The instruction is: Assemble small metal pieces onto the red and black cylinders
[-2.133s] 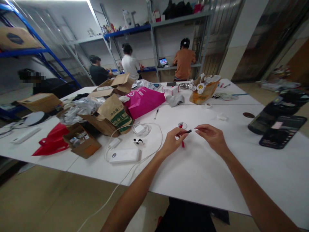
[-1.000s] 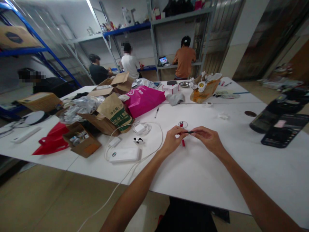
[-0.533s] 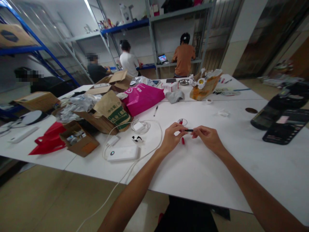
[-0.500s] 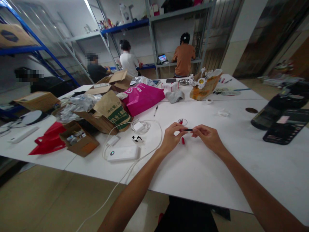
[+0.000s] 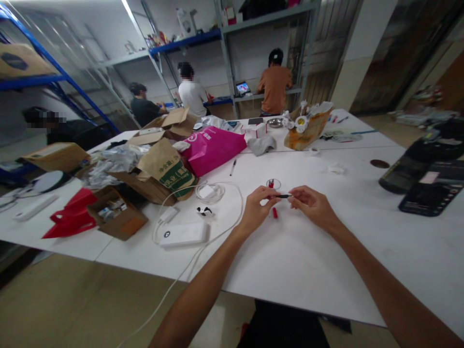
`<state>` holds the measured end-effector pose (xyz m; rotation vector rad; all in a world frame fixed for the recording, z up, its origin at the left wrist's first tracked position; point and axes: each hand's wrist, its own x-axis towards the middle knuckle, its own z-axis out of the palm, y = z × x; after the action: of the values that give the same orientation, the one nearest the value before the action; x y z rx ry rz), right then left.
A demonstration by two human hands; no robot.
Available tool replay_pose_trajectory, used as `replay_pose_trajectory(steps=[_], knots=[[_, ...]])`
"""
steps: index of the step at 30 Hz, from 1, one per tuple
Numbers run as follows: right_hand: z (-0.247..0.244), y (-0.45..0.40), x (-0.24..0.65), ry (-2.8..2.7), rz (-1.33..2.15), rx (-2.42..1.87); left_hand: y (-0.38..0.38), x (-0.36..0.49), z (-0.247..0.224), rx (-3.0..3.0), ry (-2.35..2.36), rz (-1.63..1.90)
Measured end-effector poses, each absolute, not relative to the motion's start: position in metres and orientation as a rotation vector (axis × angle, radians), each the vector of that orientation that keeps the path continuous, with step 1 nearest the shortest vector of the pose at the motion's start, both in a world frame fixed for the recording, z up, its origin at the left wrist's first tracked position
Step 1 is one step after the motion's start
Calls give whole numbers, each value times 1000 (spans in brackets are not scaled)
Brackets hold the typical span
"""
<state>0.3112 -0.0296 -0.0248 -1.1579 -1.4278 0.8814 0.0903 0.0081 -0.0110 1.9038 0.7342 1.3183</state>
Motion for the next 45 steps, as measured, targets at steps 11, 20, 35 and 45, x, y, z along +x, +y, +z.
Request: replay_pose_trajectory(steps=[11, 20, 35, 45], knots=[[-20, -35, 312, -1633, 847, -1261, 8, 90, -13, 1962, 760, 1297], [-12, -32, 302, -1515, 920, -1207, 5, 90, -10, 2065, 742, 1348], [8, -30, 319, -1377, 409, -1214, 1, 82, -2, 2417, 1312, 354], [52, 45, 292, -2070, 235, -1372, 5, 76, -1, 2432, 1172, 395]])
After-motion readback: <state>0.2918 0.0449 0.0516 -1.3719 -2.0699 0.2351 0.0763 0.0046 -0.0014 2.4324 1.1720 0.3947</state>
